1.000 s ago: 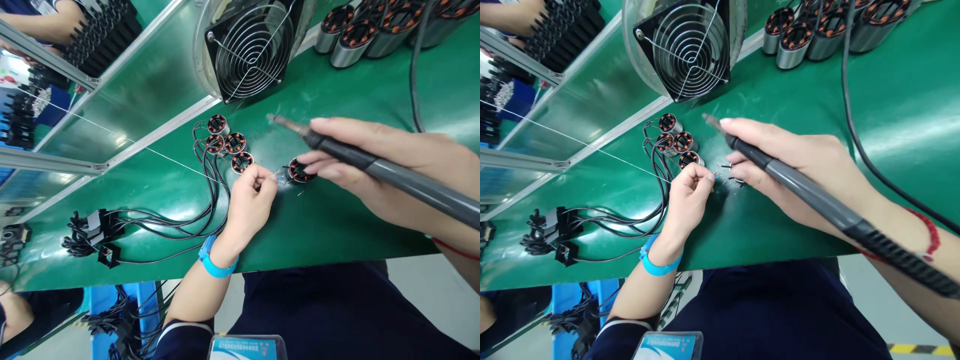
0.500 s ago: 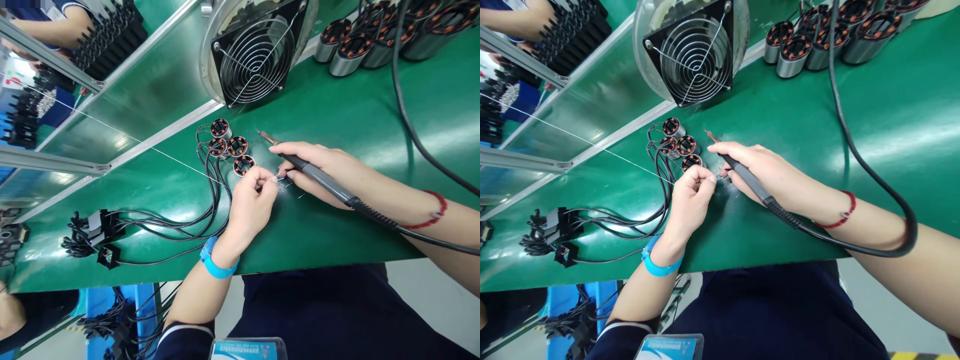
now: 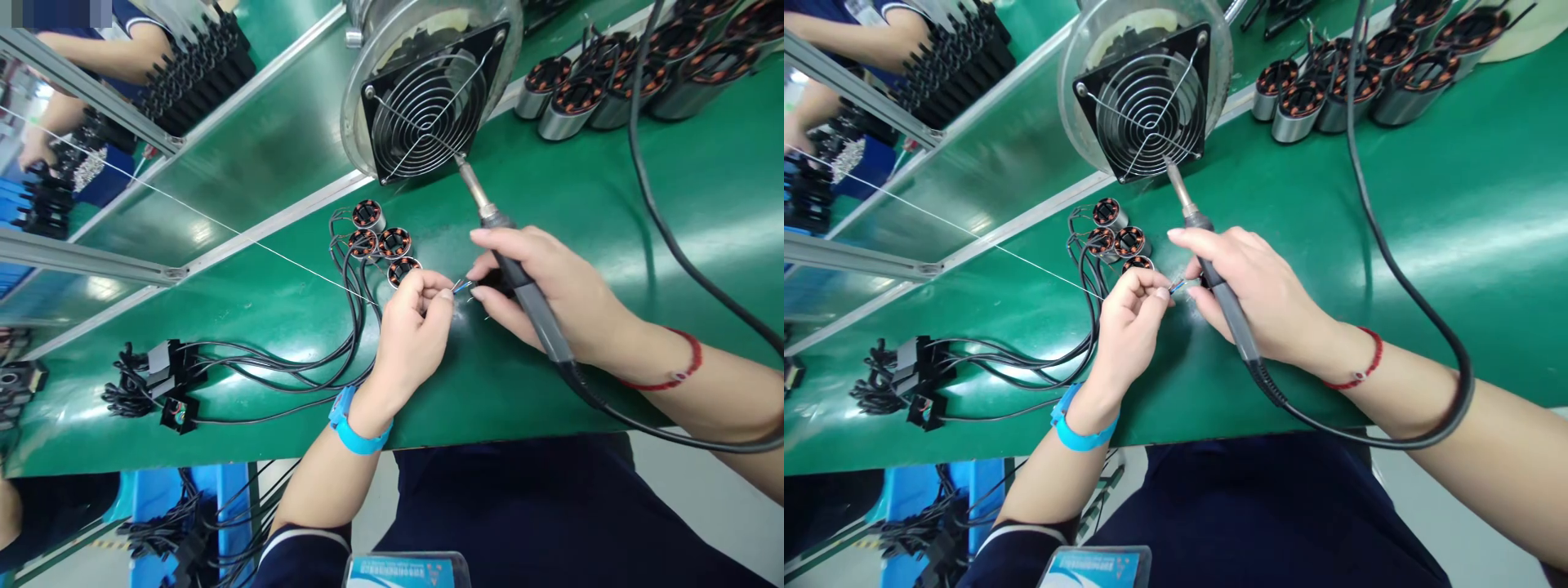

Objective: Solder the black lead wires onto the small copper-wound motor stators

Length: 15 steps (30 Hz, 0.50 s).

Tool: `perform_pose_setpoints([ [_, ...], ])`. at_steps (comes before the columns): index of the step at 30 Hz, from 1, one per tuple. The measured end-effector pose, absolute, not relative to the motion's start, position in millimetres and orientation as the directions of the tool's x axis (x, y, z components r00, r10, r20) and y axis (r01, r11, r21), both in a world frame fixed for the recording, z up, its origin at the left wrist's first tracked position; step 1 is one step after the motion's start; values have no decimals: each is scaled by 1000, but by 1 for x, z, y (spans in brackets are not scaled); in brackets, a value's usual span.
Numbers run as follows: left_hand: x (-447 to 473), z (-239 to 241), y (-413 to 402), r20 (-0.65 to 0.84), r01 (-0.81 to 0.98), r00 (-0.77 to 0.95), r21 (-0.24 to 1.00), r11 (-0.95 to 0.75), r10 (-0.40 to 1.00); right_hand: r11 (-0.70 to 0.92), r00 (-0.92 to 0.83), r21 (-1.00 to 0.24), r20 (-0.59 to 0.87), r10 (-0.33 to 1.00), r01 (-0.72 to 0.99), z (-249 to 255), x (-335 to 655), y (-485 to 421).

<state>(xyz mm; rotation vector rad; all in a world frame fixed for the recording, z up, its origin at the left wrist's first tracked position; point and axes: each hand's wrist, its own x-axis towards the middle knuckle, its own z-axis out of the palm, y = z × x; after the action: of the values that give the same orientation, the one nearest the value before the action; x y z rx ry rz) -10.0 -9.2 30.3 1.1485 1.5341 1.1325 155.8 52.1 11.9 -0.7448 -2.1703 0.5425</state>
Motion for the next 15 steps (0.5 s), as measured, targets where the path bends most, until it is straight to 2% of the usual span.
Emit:
perform_pose_setpoints([
  [4, -11, 30, -10, -111, 184, -179, 972, 144, 978, 754, -577, -529, 498, 647, 390, 16, 152, 50],
  [11, -8, 32, -10, -35, 345, -210, 932, 108, 977, 877, -629, -154, 640, 440, 456, 11, 148, 50],
  [13, -9, 31, -10, -49, 301, -224, 946, 117, 973, 885, -630, -136, 655, 417, 445, 12, 146, 49],
  [15, -9, 30, -8, -124, 180, -209, 970, 163, 970, 890, -631, -194, 644, 434, 414, 14, 144, 47],
])
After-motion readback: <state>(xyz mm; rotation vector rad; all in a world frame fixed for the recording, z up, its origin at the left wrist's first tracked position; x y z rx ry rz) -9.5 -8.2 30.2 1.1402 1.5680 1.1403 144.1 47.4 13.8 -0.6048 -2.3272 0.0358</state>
